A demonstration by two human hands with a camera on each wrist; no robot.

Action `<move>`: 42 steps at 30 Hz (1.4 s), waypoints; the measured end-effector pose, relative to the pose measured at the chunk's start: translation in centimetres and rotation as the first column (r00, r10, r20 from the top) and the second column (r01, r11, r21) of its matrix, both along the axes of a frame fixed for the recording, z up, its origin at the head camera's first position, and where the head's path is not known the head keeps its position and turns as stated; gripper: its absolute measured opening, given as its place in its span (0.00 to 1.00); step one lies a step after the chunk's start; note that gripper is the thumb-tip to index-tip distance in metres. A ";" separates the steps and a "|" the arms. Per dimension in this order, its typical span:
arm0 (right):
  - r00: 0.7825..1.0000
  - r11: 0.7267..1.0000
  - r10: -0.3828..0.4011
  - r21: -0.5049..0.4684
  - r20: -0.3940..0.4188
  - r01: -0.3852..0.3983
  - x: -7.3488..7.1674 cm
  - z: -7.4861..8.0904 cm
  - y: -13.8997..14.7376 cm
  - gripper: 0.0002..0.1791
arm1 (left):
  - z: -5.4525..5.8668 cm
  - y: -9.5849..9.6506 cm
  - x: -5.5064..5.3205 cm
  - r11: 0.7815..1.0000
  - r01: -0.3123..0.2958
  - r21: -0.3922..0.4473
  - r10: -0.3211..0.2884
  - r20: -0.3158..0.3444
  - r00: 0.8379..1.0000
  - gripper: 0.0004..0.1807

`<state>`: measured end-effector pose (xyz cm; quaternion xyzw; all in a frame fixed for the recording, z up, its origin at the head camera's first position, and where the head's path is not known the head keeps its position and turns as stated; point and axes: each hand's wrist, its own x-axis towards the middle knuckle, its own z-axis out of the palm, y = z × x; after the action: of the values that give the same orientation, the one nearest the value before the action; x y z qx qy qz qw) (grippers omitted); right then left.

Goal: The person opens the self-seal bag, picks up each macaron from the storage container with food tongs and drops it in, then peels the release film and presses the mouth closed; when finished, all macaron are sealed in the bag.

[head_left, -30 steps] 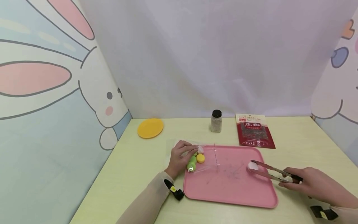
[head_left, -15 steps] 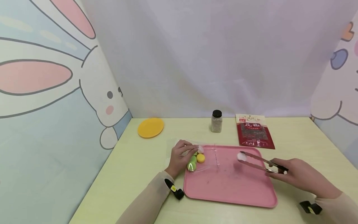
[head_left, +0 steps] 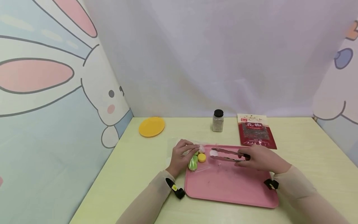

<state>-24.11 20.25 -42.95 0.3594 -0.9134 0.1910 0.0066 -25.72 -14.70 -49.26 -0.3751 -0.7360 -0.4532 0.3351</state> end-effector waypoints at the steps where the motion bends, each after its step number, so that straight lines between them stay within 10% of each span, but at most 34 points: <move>1: 1.000 1.000 0.002 0.009 0.020 -0.002 -0.2 0.0 -0.4 0.16 | 0.0 0.0 0.0 1.000 0.000 -0.002 0.000 -0.004 1.000 0.10; 10: 0.984 0.995 0.093 0.003 0.152 -0.095 -1.1 -0.3 -3.0 0.14 | 0.0 0.2 -0.2 1.000 0.002 -0.004 -0.002 -0.021 1.000 0.10; 22: 0.974 0.982 0.187 0.005 0.126 -0.189 -1.3 -1.5 -4.3 0.11 | -0.1 0.0 -0.5 1.000 0.001 -0.027 -0.002 -0.069 0.998 0.09; 42: 0.985 0.991 0.126 0.024 0.121 -0.130 -1.3 -1.3 -3.8 0.15 | 0.0 0.0 -0.4 0.999 0.012 -0.034 -0.013 -0.042 0.999 0.09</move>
<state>-25.42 16.47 -44.21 0.4053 -0.8901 0.1977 -0.0658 -26.15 -14.67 -49.28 -0.3948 -0.7340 -0.4346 0.3413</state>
